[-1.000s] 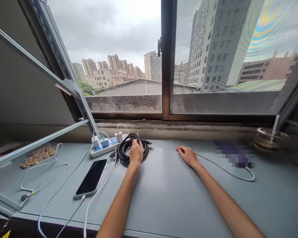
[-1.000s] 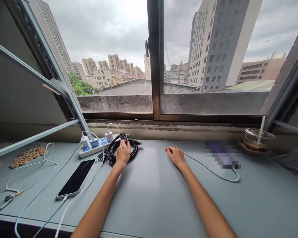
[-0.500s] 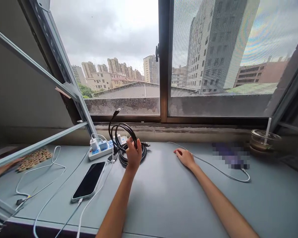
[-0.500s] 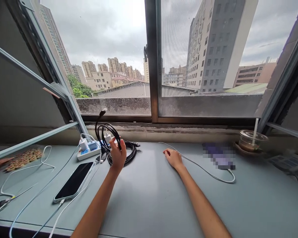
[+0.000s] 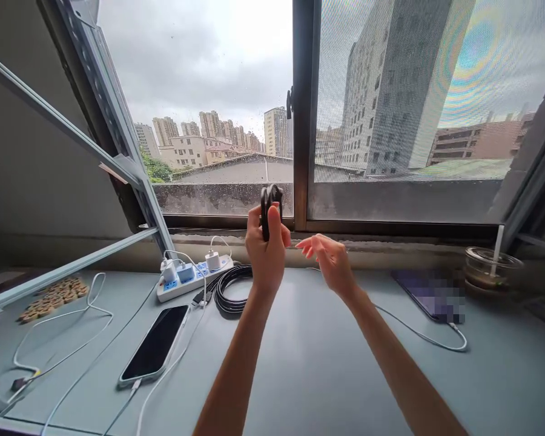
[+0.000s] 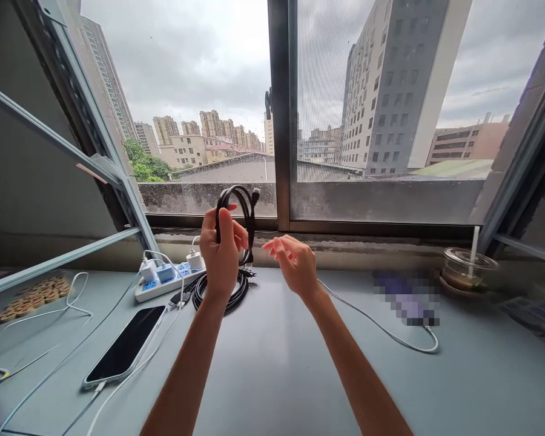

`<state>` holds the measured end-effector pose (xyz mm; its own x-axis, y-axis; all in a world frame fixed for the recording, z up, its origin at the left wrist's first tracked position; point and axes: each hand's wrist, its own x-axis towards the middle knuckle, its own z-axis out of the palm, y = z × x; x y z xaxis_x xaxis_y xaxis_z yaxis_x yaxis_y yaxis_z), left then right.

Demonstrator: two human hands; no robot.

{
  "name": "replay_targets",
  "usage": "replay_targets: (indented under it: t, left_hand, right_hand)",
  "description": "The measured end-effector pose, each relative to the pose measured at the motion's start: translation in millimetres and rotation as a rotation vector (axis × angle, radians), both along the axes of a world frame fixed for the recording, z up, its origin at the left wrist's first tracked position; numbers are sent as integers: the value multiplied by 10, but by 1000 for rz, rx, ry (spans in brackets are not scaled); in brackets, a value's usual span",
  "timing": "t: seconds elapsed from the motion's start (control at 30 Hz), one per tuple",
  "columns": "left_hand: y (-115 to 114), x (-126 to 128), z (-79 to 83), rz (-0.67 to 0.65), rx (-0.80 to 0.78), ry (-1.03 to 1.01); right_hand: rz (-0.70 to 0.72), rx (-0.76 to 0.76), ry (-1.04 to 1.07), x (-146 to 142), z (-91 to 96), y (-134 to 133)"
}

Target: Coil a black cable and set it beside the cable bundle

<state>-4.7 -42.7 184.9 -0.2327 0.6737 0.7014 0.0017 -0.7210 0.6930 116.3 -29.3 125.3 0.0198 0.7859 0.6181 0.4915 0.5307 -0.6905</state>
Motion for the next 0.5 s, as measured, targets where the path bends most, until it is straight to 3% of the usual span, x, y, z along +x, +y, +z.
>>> replay_targets:
  t: [0.07,0.17,0.37,0.5]
  left_hand:
    - [-15,37,47,5,-45,-8]
    - [38,60,38,-53,-146,-47]
    - [236,15,-29,-130,-229,-27]
    - [244,-2,4,-339,-384,-65]
  right_hand:
    - [88,108,43,-75,266,-166]
    - [194,67,-32,-124,480,-318]
    - [440,-80,74,-140,453,-181]
    - [533,-101,182,-178,408,-81]
